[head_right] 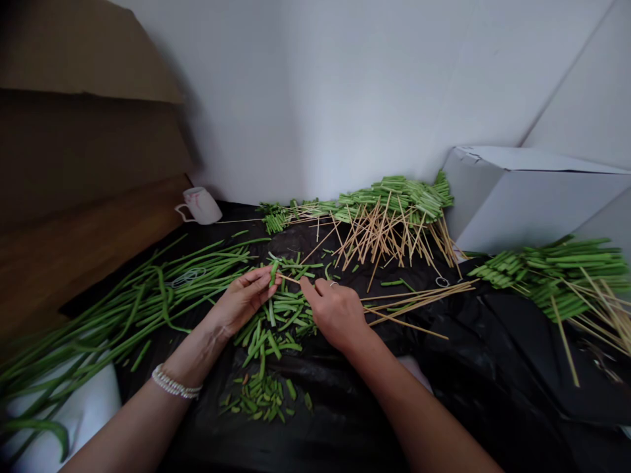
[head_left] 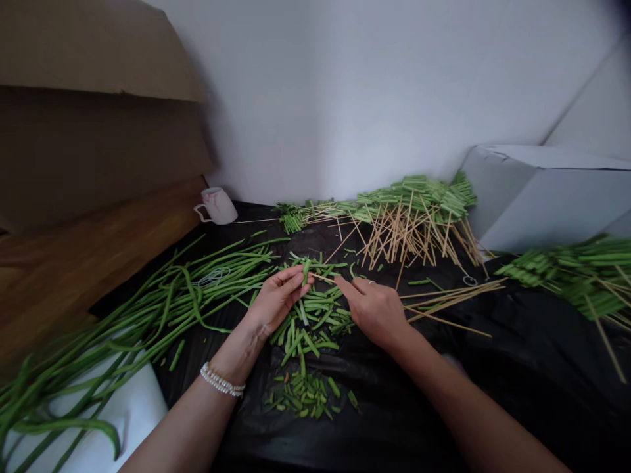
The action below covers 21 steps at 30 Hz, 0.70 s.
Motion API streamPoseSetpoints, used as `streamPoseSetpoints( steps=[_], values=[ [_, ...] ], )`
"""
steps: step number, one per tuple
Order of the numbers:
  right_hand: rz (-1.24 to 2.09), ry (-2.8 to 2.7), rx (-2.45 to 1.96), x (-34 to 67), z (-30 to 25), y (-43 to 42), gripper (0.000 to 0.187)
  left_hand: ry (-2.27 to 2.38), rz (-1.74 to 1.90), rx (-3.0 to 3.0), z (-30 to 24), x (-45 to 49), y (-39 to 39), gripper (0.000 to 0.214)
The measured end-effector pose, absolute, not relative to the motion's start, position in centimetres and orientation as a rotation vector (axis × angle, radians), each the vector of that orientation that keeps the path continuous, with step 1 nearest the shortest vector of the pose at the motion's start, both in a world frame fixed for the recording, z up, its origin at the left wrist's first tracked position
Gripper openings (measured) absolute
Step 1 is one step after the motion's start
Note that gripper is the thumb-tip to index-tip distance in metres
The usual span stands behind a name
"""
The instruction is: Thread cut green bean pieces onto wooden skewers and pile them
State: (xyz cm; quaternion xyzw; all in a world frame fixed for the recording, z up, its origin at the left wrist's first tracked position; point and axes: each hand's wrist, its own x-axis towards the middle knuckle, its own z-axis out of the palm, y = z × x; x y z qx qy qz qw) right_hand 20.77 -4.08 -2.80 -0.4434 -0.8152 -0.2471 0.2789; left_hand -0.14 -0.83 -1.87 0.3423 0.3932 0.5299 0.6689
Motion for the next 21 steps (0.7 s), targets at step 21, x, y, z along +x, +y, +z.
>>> streamPoseSetpoints(
  steps=[21],
  values=[
    [-0.668,-2.218,-1.202,20.51,-2.78,-4.38,0.035,0.904,1.189,0.747,-1.76,-0.08,-0.88,0.023]
  ],
)
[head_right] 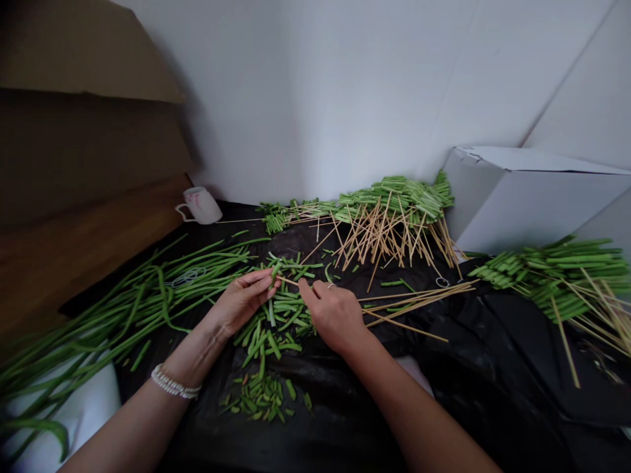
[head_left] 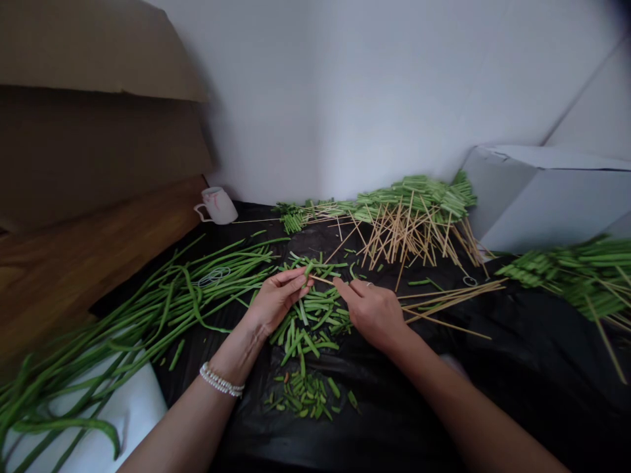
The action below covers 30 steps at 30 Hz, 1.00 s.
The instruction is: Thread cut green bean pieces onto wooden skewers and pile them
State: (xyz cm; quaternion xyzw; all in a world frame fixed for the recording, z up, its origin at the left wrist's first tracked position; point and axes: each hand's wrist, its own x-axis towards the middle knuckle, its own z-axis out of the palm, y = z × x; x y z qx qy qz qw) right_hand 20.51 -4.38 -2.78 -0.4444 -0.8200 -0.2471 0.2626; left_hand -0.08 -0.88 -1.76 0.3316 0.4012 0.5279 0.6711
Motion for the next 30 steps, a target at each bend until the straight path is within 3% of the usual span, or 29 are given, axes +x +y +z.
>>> streamPoseSetpoints(
  steps=[12,30],
  values=[
    [-0.647,-2.181,-1.149,20.51,-2.88,-4.39,0.032,0.9,1.143,0.673,-1.2,0.13,-1.09,0.011],
    [-0.706,-2.167,-1.094,19.54,-2.33,-5.13,0.027,0.875,1.008,0.794,-1.2,0.62,-1.94,0.021]
  ],
)
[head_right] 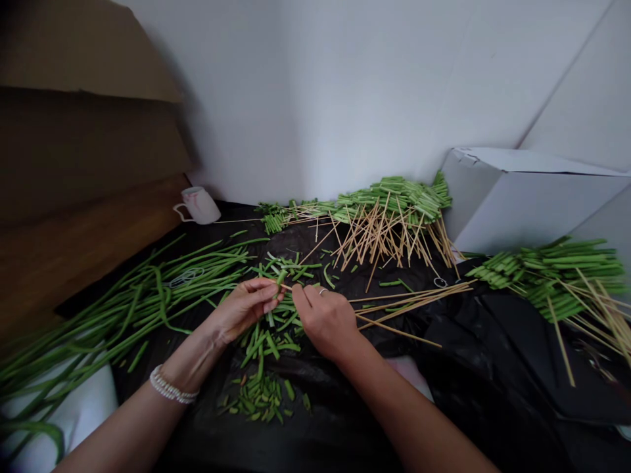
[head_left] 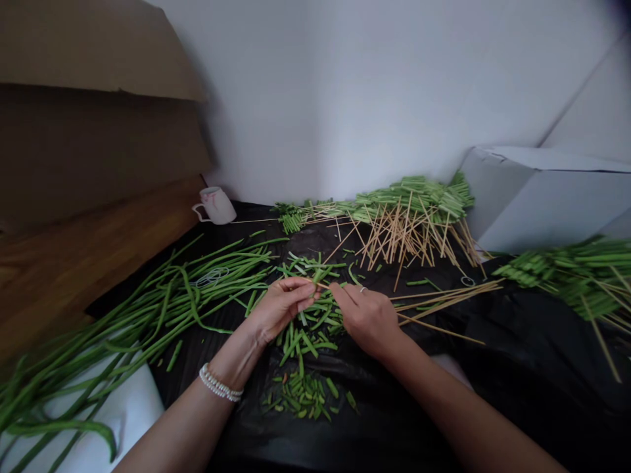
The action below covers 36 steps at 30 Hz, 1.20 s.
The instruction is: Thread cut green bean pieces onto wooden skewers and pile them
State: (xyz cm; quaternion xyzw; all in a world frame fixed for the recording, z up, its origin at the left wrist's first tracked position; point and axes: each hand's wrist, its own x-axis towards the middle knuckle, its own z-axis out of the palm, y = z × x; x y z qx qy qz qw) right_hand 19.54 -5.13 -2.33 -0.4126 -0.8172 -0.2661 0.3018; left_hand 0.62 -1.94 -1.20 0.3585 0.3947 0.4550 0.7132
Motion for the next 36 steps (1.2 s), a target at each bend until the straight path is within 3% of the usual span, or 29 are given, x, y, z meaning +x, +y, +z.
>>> streamPoseSetpoints(
  steps=[6,15,25,36],
  values=[
    [-0.749,-2.172,-1.083,19.6,-2.2,-5.0,0.026,0.913,0.988,0.915,-0.9,1.5,-2.4,0.026],
    [-0.734,-2.164,-1.222,21.1,-3.0,-3.9,0.034,1.405,1.342,1.404,-0.8,-3.3,0.6,0.029],
    [-0.746,-2.149,-1.212,20.9,-3.0,-4.1,0.033,1.872,0.768,2.176,-2.5,-4.5,0.8,0.022],
    [-0.731,-2.148,-1.208,20.6,-3.1,-4.1,0.034,1.961,0.589,2.388,-2.8,-4.4,0.4,0.017]
  ],
)
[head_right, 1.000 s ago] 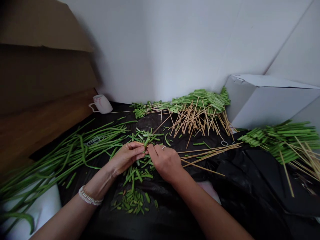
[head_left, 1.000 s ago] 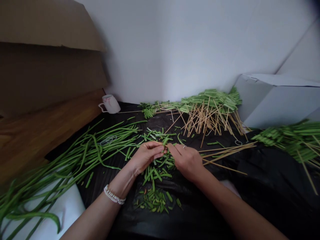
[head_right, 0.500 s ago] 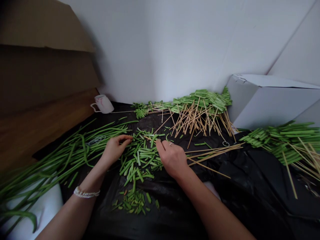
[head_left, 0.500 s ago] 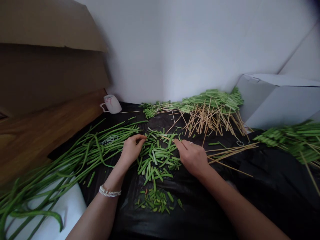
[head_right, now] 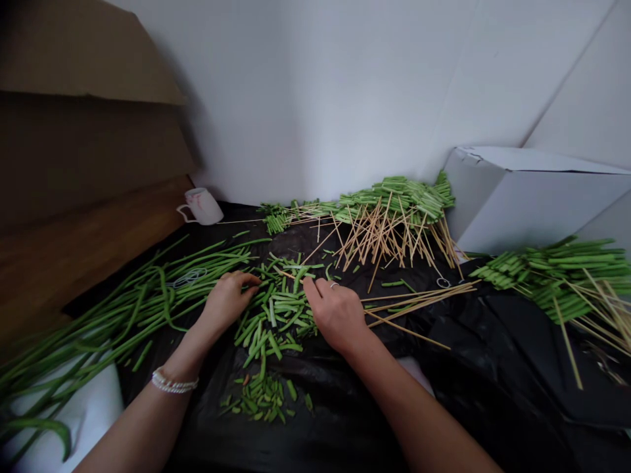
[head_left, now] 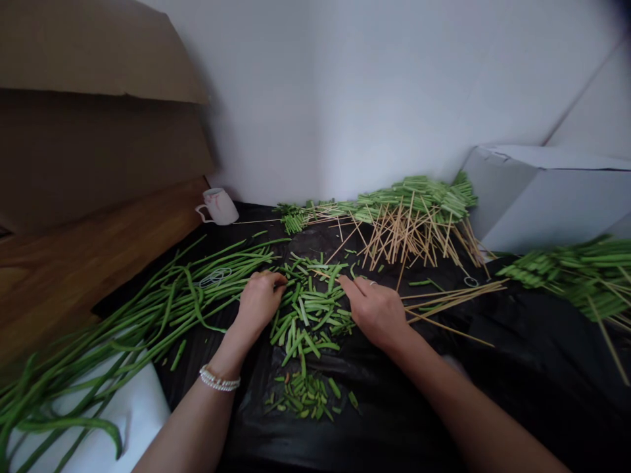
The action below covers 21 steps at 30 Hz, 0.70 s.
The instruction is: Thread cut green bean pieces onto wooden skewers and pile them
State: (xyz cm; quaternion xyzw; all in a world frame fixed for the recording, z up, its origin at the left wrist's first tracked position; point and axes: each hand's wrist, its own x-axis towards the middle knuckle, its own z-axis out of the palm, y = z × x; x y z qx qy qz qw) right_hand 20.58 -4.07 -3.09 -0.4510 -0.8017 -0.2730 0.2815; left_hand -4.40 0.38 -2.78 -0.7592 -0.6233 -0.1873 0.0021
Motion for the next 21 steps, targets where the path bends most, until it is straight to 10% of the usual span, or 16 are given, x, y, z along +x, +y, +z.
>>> streamPoseSetpoints(
  steps=[10,21],
  values=[
    [-0.7,-2.161,-1.206,20.6,-3.1,-4.2,0.033,-1.957,-0.68,-2.389,-2.3,-3.7,0.1,0.01],
    [-0.678,-2.167,-1.174,20.3,-2.9,-4.3,0.031,-2.48,-2.665,-2.513,-2.1,-1.3,-0.3,0.034]
  ],
)
